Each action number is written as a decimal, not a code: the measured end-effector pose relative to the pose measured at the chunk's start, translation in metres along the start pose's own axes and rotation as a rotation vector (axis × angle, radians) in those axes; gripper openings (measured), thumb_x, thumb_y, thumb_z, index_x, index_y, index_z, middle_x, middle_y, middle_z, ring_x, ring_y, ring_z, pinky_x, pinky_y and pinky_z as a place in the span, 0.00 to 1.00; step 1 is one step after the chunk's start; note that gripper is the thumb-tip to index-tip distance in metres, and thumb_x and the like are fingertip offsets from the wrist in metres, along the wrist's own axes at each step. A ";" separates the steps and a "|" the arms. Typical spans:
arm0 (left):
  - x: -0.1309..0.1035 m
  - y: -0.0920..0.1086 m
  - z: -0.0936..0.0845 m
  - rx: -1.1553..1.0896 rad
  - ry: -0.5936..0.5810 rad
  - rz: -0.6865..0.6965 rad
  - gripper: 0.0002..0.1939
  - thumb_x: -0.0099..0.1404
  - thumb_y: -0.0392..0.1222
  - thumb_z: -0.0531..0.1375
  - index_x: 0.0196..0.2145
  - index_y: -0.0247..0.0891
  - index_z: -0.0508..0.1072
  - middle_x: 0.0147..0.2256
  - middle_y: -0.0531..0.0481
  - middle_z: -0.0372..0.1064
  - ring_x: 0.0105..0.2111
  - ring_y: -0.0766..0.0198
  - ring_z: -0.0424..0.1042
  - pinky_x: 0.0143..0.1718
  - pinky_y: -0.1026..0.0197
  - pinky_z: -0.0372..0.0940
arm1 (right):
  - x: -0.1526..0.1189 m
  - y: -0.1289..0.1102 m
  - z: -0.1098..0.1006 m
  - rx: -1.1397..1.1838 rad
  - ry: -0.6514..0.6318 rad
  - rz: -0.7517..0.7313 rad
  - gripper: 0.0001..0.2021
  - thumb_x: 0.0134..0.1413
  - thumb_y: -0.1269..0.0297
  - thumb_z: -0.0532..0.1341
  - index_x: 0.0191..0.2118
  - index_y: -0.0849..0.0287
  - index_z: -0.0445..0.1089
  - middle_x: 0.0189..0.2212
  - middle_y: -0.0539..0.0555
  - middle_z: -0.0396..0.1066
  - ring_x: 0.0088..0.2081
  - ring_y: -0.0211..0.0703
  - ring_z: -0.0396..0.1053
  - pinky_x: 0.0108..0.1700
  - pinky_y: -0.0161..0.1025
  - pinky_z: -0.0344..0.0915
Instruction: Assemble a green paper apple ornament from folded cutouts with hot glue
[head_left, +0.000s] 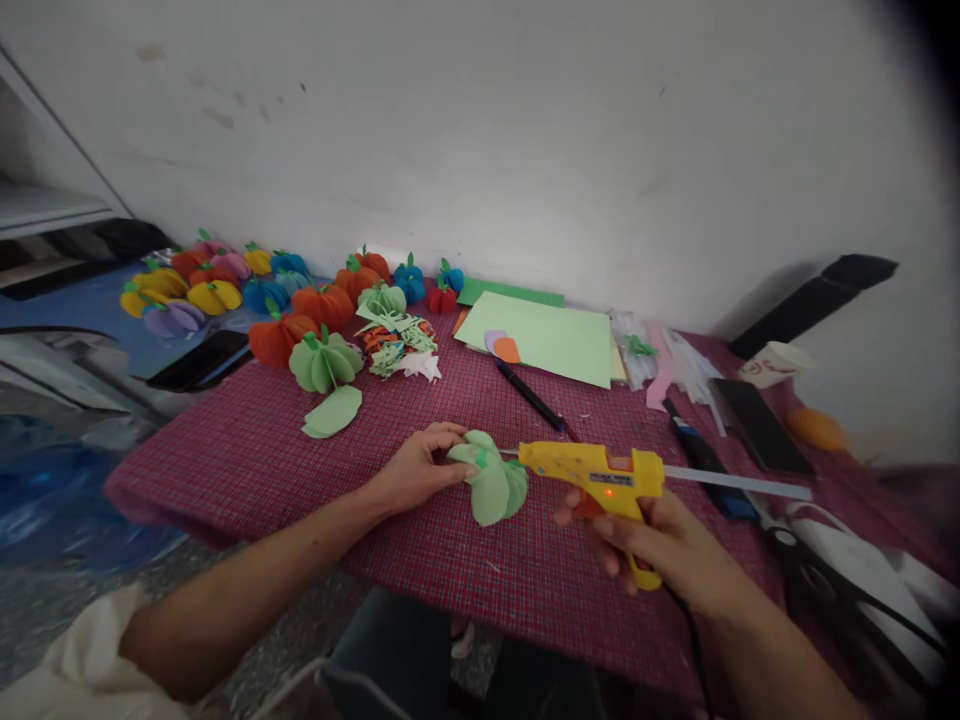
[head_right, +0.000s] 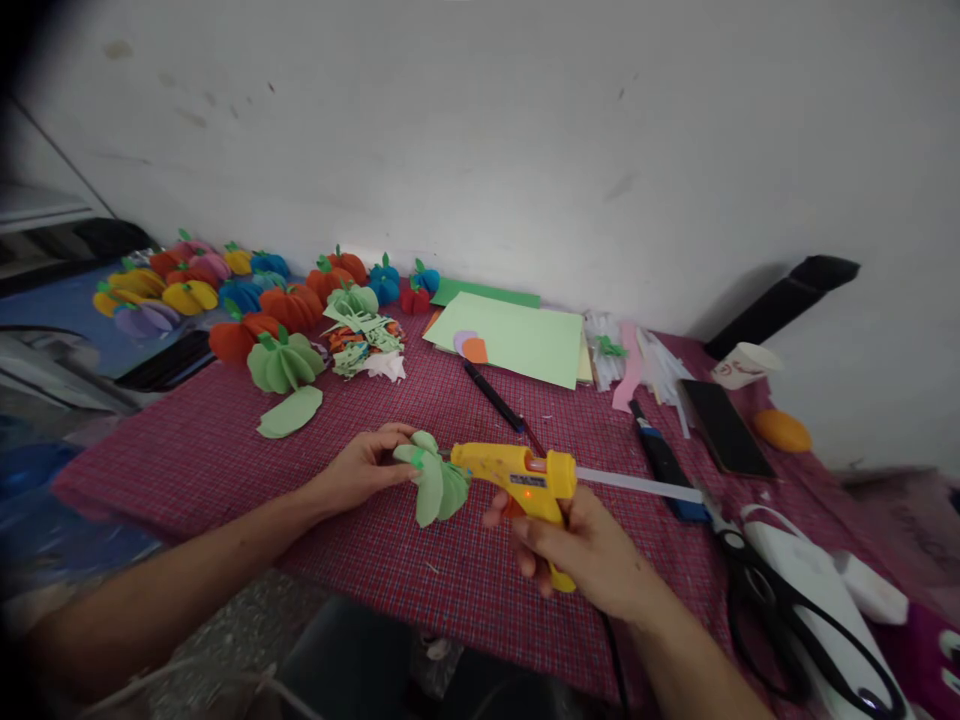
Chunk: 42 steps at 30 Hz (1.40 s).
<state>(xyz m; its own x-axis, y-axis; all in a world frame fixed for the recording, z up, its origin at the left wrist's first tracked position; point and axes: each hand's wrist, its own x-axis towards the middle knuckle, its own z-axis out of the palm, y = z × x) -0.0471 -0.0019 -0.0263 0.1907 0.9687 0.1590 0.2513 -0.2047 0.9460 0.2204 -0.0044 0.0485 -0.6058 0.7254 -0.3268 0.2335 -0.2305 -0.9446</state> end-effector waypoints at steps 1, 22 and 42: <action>0.000 0.000 0.000 -0.003 -0.004 -0.002 0.06 0.52 0.40 0.63 0.29 0.36 0.73 0.39 0.48 0.67 0.42 0.61 0.65 0.47 0.59 0.57 | 0.001 0.000 0.000 0.004 -0.002 -0.001 0.13 0.50 0.60 0.58 0.40 0.61 0.62 0.36 0.57 0.67 0.20 0.28 0.61 0.18 0.27 0.61; 0.001 0.001 0.000 0.032 -0.006 0.021 0.07 0.52 0.41 0.63 0.29 0.36 0.74 0.39 0.48 0.67 0.41 0.61 0.66 0.47 0.57 0.58 | 0.004 0.001 0.002 0.020 -0.020 -0.001 0.13 0.49 0.61 0.59 0.39 0.63 0.64 0.38 0.58 0.68 0.21 0.29 0.62 0.17 0.26 0.61; 0.000 0.002 0.001 0.022 -0.010 0.011 0.06 0.52 0.39 0.62 0.31 0.37 0.74 0.39 0.47 0.67 0.44 0.60 0.63 0.48 0.56 0.57 | 0.005 0.003 0.000 0.006 -0.042 0.030 0.14 0.49 0.58 0.59 0.39 0.62 0.65 0.38 0.57 0.67 0.21 0.28 0.61 0.17 0.25 0.61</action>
<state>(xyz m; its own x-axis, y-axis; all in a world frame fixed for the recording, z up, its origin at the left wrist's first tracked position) -0.0457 -0.0022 -0.0250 0.2027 0.9650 0.1663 0.2703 -0.2184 0.9377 0.2175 -0.0015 0.0438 -0.6302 0.6902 -0.3557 0.2478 -0.2554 -0.9345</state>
